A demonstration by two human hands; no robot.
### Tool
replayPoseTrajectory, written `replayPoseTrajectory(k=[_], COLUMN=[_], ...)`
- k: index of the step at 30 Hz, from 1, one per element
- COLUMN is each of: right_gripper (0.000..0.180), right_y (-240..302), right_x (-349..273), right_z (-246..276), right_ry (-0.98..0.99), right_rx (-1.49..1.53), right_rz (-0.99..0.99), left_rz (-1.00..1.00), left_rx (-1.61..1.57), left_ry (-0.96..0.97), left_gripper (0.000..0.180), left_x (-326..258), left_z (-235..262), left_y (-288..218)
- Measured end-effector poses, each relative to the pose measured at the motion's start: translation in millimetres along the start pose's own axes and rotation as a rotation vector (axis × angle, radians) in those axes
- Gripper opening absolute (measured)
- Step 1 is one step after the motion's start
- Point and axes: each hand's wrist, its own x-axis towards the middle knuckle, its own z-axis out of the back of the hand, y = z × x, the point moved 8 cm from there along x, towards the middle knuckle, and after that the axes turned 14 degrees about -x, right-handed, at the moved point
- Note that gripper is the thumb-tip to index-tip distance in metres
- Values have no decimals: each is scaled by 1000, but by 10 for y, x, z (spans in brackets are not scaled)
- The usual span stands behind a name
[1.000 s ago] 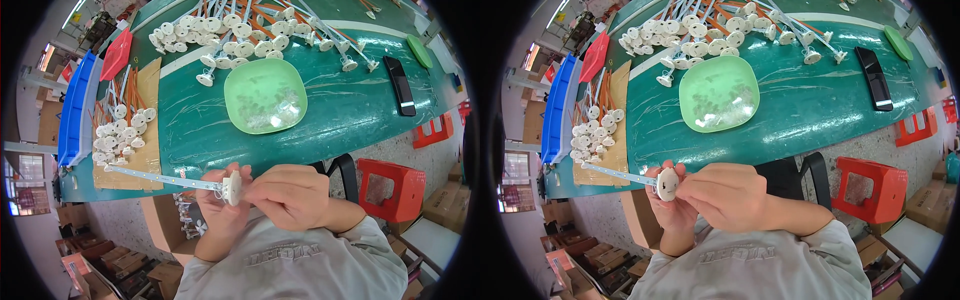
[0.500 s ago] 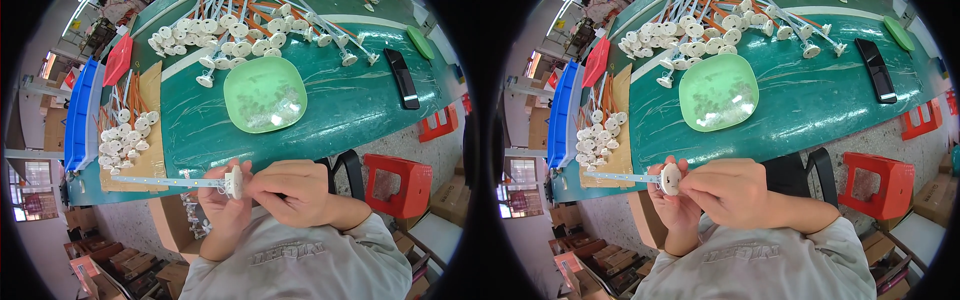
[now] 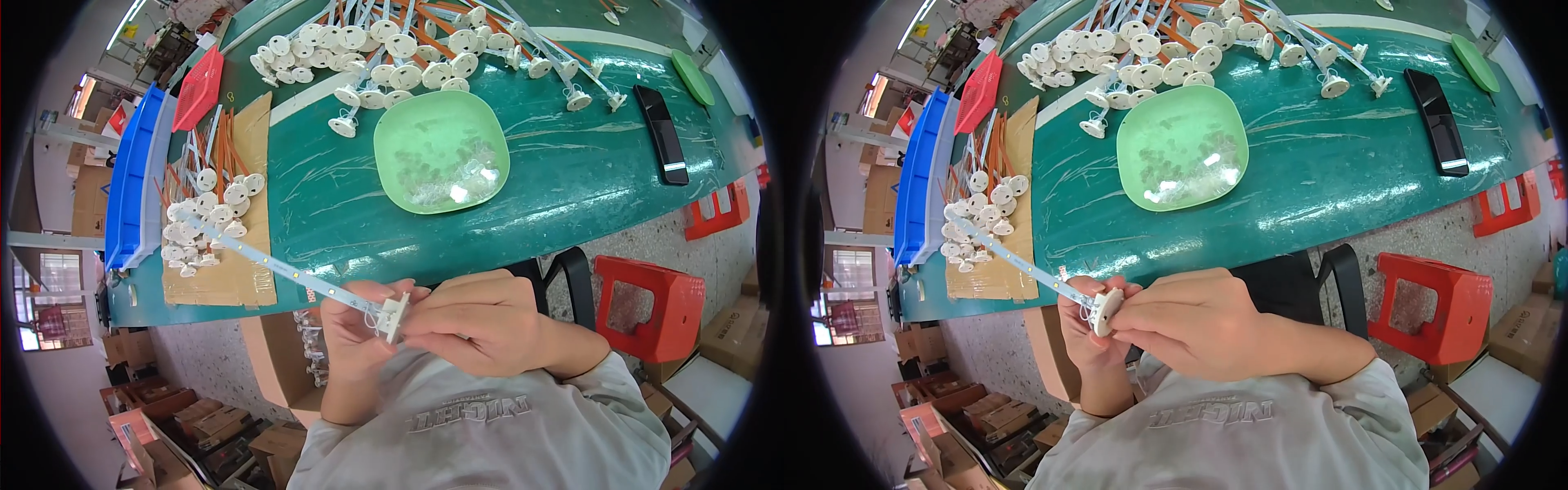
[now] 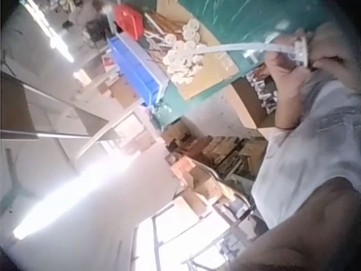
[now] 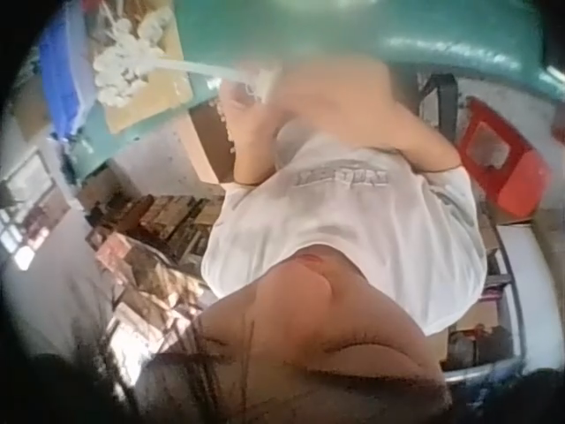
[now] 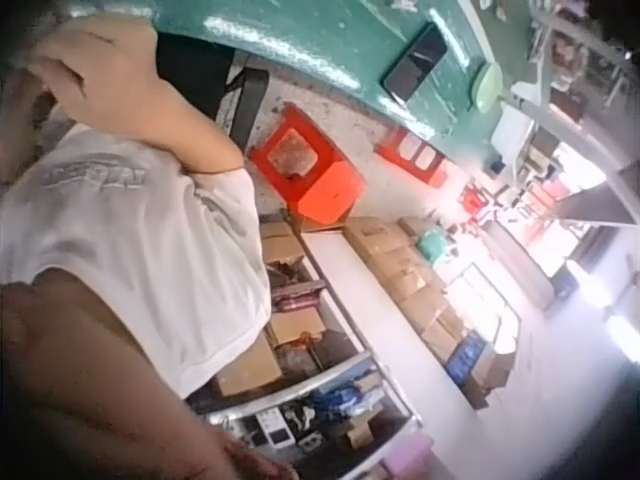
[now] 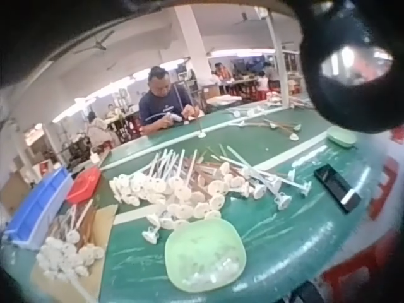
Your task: Assembling LED light strips by attaching plastic bases and components.
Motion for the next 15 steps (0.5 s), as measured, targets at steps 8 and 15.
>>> replayPoseTrajectory(k=[8, 15], right_gripper=[14, 16], right_y=[70, 55], right_x=[-134, -147], right_z=[4, 20], right_ry=[-176, -257], right_rx=[-156, -219], right_rz=[-9, 10], left_rz=[-240, -221], left_rx=[-3, -43], left_ry=[-113, -114], left_gripper=[52, 52], left_x=[-97, -43], left_z=[-64, -21], left_y=[110, 184])
